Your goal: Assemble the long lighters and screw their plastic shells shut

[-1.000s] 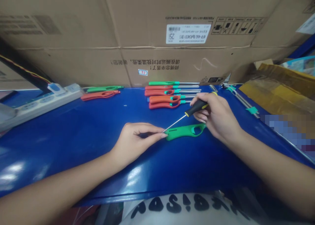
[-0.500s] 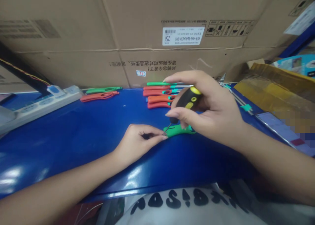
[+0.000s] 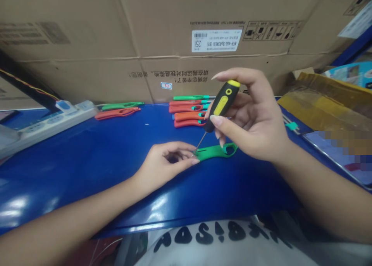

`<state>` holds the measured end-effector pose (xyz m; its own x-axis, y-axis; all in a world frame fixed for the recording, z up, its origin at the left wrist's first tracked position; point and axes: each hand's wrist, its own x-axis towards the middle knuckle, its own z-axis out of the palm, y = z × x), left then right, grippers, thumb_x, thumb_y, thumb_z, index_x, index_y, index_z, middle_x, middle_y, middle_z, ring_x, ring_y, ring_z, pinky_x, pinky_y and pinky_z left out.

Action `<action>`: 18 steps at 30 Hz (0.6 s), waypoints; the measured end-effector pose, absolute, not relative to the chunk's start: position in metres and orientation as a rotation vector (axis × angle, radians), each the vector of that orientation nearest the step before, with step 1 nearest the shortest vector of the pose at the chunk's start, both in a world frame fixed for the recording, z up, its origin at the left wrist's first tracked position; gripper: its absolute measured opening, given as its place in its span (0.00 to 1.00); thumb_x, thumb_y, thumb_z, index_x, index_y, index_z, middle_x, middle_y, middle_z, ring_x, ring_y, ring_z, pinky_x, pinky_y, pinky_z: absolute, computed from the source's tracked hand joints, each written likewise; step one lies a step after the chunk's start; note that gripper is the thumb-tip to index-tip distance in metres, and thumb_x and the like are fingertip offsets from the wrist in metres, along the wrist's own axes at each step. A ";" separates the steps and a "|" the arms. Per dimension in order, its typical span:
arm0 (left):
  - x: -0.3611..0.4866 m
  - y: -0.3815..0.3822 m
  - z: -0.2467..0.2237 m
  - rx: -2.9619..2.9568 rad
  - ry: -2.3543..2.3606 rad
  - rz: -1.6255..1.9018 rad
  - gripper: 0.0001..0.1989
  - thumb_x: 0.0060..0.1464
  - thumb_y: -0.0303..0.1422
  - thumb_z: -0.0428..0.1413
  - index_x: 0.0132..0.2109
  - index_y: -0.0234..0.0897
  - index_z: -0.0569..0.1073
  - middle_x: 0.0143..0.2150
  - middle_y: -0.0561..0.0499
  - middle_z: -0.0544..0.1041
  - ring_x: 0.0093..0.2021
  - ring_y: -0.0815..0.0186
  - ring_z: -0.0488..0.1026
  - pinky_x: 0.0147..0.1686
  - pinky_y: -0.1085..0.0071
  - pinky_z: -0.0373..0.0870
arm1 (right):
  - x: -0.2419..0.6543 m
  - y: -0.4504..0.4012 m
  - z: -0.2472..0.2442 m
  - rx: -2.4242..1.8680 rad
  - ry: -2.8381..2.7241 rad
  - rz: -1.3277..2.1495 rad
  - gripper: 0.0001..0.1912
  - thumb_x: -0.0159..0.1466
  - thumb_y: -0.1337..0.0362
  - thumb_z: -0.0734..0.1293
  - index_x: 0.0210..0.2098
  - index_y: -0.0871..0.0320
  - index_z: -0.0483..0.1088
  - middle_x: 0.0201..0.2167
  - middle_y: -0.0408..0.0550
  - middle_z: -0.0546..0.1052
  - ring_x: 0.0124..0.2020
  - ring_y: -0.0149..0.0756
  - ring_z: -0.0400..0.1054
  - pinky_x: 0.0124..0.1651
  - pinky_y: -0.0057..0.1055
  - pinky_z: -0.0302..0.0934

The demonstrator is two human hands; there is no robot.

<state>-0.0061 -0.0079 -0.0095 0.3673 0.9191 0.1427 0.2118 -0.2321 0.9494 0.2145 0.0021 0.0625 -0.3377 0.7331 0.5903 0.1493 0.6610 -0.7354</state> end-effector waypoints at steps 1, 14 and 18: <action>-0.006 -0.008 -0.010 1.671 1.009 0.936 0.16 0.50 0.37 0.69 0.46 0.36 0.82 0.37 0.49 0.85 0.35 0.63 0.82 0.39 0.70 0.79 | 0.215 0.003 0.062 -0.710 -1.833 0.704 0.25 0.67 0.60 0.70 0.61 0.46 0.60 0.52 0.45 0.74 0.38 0.30 0.76 0.35 0.26 0.76; -0.007 -0.008 -0.003 1.845 1.087 0.936 0.07 0.55 0.36 0.66 0.36 0.38 0.84 0.35 0.51 0.85 0.33 0.64 0.81 0.35 0.72 0.76 | 0.214 0.004 0.064 -0.755 -1.694 0.788 0.29 0.62 0.62 0.74 0.59 0.47 0.62 0.41 0.43 0.77 0.30 0.31 0.76 0.26 0.25 0.72; -0.006 -0.008 -0.003 1.866 1.083 0.928 0.07 0.54 0.36 0.66 0.36 0.38 0.84 0.34 0.51 0.85 0.31 0.65 0.80 0.33 0.73 0.75 | 0.213 0.004 0.063 -0.729 -1.696 0.775 0.28 0.61 0.62 0.74 0.58 0.49 0.64 0.42 0.42 0.77 0.33 0.31 0.77 0.30 0.26 0.74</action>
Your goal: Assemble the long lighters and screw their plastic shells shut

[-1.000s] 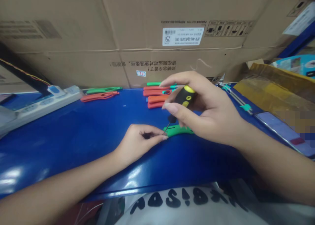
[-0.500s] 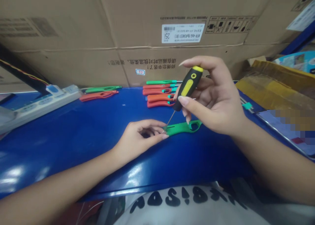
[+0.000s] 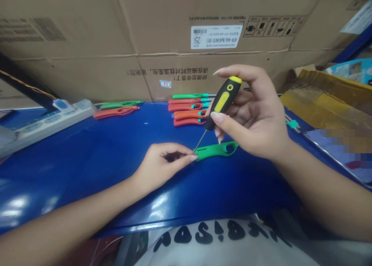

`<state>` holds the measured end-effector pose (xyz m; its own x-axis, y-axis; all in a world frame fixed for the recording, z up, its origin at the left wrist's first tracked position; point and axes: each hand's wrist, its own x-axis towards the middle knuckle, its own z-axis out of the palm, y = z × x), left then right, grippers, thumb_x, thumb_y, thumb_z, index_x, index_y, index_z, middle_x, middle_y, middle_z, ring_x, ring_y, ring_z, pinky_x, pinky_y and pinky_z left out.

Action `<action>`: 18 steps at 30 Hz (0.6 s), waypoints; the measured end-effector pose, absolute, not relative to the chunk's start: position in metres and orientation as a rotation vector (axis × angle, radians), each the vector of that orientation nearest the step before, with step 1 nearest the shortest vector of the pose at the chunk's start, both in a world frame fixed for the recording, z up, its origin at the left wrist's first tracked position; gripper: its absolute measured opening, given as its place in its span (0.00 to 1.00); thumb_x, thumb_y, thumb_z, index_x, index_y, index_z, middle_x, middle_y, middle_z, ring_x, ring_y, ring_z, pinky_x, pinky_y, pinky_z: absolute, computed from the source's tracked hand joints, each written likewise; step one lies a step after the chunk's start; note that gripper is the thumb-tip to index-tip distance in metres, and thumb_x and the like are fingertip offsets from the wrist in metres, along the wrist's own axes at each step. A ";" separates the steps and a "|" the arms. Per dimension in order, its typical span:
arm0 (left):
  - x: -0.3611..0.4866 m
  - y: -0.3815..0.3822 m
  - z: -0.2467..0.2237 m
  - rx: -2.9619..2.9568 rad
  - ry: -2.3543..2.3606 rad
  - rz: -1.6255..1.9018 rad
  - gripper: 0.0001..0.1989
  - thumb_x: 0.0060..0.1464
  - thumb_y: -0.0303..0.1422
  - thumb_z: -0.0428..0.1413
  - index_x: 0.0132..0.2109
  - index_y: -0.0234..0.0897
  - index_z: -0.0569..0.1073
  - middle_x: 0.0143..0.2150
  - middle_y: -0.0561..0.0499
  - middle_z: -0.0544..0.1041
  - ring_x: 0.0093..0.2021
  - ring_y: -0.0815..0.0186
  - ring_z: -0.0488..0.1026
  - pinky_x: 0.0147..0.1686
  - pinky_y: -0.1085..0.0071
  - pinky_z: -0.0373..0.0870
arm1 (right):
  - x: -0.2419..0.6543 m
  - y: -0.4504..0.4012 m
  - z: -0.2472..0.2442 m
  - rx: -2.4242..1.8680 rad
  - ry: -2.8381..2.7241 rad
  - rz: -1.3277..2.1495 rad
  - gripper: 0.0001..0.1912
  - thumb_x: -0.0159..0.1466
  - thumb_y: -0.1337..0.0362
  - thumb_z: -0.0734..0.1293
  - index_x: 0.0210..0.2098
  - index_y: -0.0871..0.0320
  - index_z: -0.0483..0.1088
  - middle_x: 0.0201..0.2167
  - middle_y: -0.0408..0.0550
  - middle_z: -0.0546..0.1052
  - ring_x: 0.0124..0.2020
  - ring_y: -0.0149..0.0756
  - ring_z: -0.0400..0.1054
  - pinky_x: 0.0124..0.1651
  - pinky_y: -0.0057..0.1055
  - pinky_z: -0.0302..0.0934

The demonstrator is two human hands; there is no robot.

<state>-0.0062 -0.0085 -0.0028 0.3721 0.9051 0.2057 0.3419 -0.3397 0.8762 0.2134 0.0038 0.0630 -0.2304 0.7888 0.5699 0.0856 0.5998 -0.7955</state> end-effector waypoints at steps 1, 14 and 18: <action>-0.006 -0.009 -0.003 1.872 1.081 0.928 0.07 0.54 0.36 0.66 0.36 0.38 0.83 0.34 0.51 0.85 0.31 0.65 0.80 0.33 0.73 0.74 | 0.213 0.004 0.063 -0.730 -1.697 0.771 0.28 0.61 0.62 0.75 0.58 0.49 0.64 0.42 0.42 0.77 0.34 0.31 0.77 0.31 0.26 0.74; -0.005 -0.010 -0.005 1.941 1.070 0.914 0.05 0.56 0.35 0.65 0.36 0.38 0.83 0.34 0.51 0.84 0.31 0.66 0.78 0.32 0.72 0.72 | 0.207 -0.003 0.057 -0.712 -1.779 0.543 0.27 0.61 0.64 0.74 0.58 0.47 0.66 0.57 0.45 0.72 0.39 0.34 0.77 0.33 0.28 0.74; -0.005 -0.010 -0.007 1.984 1.011 0.901 0.05 0.57 0.34 0.64 0.37 0.38 0.83 0.33 0.50 0.83 0.28 0.69 0.74 0.31 0.72 0.70 | 0.205 -0.005 0.059 -0.764 -1.807 0.665 0.26 0.64 0.65 0.72 0.59 0.46 0.65 0.57 0.46 0.73 0.41 0.35 0.77 0.34 0.26 0.76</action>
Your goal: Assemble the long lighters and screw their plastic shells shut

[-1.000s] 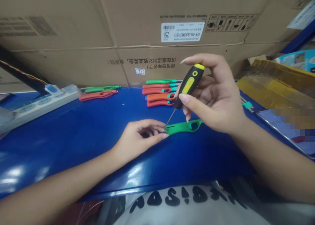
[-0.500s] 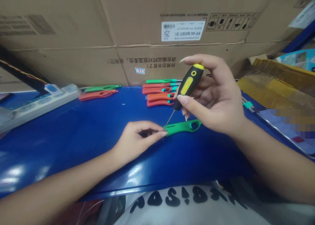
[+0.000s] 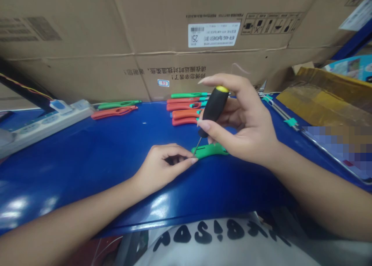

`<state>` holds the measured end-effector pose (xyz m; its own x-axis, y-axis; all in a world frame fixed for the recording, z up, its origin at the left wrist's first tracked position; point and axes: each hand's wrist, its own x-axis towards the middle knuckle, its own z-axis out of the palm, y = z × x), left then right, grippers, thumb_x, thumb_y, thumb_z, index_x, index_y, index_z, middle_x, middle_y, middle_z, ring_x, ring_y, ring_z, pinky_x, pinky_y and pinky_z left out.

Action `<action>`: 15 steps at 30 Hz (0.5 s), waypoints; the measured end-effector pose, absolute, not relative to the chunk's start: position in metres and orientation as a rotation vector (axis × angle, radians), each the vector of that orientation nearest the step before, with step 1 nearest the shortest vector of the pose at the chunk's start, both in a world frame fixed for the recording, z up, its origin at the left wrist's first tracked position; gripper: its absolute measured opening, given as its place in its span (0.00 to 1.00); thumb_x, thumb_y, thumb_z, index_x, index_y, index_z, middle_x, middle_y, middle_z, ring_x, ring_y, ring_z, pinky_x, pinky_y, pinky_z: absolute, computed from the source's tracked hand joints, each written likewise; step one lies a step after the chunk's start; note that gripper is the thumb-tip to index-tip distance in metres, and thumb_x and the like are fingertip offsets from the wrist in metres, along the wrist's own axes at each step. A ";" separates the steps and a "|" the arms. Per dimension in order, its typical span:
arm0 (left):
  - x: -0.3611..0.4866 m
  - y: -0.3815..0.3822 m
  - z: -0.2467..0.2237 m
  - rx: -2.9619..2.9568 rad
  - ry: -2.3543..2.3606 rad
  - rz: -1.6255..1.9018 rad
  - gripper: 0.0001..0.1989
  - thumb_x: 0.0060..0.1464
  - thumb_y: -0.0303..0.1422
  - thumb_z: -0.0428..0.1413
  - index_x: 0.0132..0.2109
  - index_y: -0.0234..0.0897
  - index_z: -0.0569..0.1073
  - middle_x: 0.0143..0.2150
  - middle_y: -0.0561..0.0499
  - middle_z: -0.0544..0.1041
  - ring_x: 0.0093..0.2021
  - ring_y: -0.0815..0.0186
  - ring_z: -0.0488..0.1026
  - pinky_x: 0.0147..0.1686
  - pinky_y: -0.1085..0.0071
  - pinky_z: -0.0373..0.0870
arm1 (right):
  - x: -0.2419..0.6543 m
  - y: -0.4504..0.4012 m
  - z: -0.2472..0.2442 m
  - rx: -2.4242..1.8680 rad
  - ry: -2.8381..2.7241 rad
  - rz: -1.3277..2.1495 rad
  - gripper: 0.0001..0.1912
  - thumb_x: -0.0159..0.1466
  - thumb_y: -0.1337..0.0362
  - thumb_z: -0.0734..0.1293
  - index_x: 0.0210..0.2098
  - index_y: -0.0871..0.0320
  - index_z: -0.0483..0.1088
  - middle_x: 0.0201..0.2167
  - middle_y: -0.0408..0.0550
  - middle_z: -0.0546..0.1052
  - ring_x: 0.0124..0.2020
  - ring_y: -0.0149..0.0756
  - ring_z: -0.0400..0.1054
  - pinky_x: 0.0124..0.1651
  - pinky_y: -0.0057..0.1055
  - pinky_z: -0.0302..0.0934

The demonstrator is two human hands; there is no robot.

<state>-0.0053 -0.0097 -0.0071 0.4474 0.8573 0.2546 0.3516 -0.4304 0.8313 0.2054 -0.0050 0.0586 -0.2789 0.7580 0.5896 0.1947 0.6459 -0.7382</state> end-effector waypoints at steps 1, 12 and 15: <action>-0.005 -0.009 -0.007 1.997 0.998 0.903 0.05 0.57 0.34 0.64 0.37 0.38 0.83 0.33 0.50 0.82 0.28 0.68 0.74 0.31 0.72 0.71 | 0.205 -0.005 0.059 -0.767 -1.814 0.667 0.25 0.64 0.65 0.72 0.58 0.46 0.66 0.57 0.45 0.73 0.40 0.34 0.77 0.33 0.26 0.76; -0.010 0.000 -0.014 2.029 0.989 0.941 0.19 0.57 0.35 0.64 0.55 0.41 0.76 0.46 0.49 0.81 0.46 0.63 0.78 0.52 0.67 0.74 | 0.211 0.008 0.047 -0.823 -1.853 0.508 0.26 0.63 0.65 0.73 0.58 0.49 0.67 0.53 0.45 0.76 0.33 0.29 0.75 0.34 0.27 0.75; -0.008 0.000 -0.013 1.931 1.056 0.987 0.17 0.60 0.35 0.62 0.56 0.40 0.76 0.39 0.51 0.81 0.39 0.66 0.78 0.44 0.70 0.75 | 0.212 0.010 0.046 -0.802 -1.849 0.497 0.26 0.62 0.64 0.73 0.58 0.48 0.68 0.56 0.46 0.75 0.35 0.31 0.75 0.36 0.27 0.75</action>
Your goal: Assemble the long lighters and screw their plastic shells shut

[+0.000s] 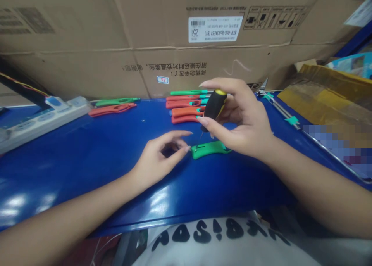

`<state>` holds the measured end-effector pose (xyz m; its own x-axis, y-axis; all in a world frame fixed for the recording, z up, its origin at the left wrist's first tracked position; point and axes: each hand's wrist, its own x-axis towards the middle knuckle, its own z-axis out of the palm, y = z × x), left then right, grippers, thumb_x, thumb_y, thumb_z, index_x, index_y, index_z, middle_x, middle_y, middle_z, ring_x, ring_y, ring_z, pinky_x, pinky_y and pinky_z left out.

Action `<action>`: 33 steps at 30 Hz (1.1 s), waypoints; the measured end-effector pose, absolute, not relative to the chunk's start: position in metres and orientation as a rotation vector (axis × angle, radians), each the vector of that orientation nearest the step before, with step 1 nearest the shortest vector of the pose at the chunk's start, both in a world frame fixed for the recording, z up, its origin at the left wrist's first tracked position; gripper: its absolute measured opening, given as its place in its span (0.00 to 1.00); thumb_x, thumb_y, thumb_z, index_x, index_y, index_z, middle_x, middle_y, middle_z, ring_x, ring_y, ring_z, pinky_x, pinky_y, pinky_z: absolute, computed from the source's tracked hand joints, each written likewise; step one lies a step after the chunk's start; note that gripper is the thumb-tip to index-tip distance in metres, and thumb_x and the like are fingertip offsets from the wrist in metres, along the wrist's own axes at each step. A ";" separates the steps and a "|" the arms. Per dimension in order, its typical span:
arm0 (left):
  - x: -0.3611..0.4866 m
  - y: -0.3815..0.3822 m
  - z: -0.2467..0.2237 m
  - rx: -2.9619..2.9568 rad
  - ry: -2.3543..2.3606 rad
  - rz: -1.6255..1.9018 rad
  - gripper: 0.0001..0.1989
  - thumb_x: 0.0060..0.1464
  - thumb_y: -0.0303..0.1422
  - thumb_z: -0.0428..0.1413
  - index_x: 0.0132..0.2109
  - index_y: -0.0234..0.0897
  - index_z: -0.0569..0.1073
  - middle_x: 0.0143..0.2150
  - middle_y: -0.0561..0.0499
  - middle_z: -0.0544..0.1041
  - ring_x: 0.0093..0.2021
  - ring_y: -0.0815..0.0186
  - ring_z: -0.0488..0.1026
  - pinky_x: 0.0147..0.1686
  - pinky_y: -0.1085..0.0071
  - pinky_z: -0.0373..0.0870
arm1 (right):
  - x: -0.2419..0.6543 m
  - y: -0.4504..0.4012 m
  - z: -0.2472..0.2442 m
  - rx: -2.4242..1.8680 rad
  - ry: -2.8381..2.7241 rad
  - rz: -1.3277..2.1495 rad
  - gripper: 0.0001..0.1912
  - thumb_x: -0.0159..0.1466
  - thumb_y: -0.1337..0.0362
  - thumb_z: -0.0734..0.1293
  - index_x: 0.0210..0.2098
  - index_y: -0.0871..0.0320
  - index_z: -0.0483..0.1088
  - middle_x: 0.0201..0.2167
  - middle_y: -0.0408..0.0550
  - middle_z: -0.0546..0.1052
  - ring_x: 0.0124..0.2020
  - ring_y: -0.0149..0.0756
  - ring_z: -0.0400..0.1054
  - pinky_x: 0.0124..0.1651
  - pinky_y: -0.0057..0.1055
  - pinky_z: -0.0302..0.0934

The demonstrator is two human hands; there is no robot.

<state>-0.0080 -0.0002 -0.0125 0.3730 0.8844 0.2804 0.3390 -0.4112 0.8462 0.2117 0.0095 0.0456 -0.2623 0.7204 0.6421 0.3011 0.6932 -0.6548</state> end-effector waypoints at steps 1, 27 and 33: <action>-0.008 0.000 -0.011 1.913 1.075 1.006 0.16 0.60 0.35 0.61 0.55 0.39 0.77 0.37 0.52 0.80 0.37 0.66 0.78 0.41 0.72 0.75 | 0.212 0.010 0.045 -0.792 -1.846 0.497 0.26 0.61 0.64 0.74 0.58 0.48 0.68 0.56 0.46 0.74 0.36 0.31 0.76 0.36 0.28 0.75; -0.004 0.007 -0.021 2.496 0.902 0.724 0.17 0.63 0.35 0.59 0.58 0.39 0.72 0.55 0.47 0.79 0.55 0.56 0.73 0.57 0.55 0.68 | 0.213 0.010 0.038 -0.666 -2.106 0.336 0.28 0.69 0.64 0.66 0.66 0.54 0.59 0.59 0.52 0.72 0.52 0.39 0.75 0.51 0.34 0.75; -0.004 0.006 -0.021 2.478 0.900 0.721 0.13 0.63 0.35 0.60 0.53 0.38 0.72 0.50 0.48 0.79 0.52 0.58 0.73 0.54 0.58 0.70 | 0.213 0.014 0.038 -0.641 -2.087 0.479 0.27 0.70 0.65 0.66 0.66 0.54 0.58 0.62 0.53 0.69 0.50 0.36 0.75 0.44 0.29 0.75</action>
<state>-0.0040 0.0058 -0.0207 0.6586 0.6772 0.3282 0.4677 -0.7100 0.5265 0.2130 0.0141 0.0382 -0.4838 0.6017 0.6355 0.2646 0.7928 -0.5491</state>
